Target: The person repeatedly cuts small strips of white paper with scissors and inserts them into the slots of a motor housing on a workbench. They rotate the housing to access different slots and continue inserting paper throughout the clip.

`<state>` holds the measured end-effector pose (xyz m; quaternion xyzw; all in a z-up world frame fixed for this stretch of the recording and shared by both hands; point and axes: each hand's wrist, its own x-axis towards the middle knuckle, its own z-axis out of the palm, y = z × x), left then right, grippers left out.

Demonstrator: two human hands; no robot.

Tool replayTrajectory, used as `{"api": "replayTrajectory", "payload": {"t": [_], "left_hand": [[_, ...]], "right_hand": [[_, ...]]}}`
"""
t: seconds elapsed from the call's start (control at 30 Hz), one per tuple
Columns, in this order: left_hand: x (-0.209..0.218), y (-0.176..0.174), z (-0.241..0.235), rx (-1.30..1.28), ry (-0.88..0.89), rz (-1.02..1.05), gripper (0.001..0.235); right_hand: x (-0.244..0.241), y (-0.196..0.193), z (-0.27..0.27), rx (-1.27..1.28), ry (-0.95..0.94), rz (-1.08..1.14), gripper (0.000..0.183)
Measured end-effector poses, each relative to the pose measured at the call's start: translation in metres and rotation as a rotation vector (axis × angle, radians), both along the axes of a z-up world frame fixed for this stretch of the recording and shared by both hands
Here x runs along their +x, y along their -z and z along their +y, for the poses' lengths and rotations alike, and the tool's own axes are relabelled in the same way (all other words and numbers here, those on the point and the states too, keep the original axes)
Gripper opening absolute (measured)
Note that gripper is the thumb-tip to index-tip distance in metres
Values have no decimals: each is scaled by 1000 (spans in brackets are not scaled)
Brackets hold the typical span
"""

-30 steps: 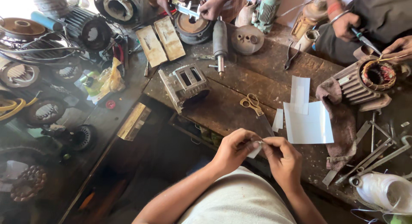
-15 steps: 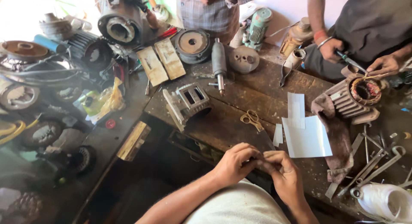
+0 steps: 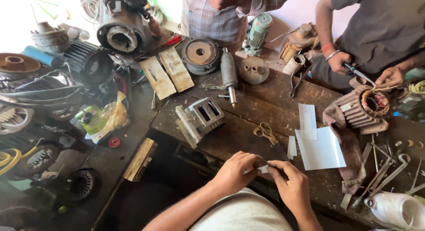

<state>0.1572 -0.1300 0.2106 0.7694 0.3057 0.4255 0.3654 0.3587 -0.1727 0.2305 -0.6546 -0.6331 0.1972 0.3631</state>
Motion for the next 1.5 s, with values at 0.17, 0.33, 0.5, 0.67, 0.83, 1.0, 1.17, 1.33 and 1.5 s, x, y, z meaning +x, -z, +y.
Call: {"api": "replayTrajectory", "payload": {"t": [0.17,0.33,0.5,0.67,0.83,1.0,1.17,1.33,1.5], "left_hand": [[-10,12,7,-174,-23,-153,15],[-17,29,4,-296,-26,-192,13],[-20,26,2,-275,1,-243,9],[-31,25,4,-353,-13,-195,9],[-39,31,8,-464,60,-246,7],[-21,26,7,-727,71,-467,5],[-29,23,12,-359,109,-307,13],[-24,23,24,-428,70,-142,14],[-9,45,35,-163,115,-210,12]], "right_hand": [[-26,-11,1,111,-108,-57,13],[-46,-12,-6,134,-140,-72,19],[-58,-16,-7,140,-77,-64,15],[-66,-15,-6,132,-78,-84,15],[-71,-2,-4,193,-59,-99,10],[-62,23,1,-18,47,322,13],[-47,31,-2,54,90,123,10],[-52,9,-4,278,2,-193,14],[-33,23,4,-103,67,103,14]]}}
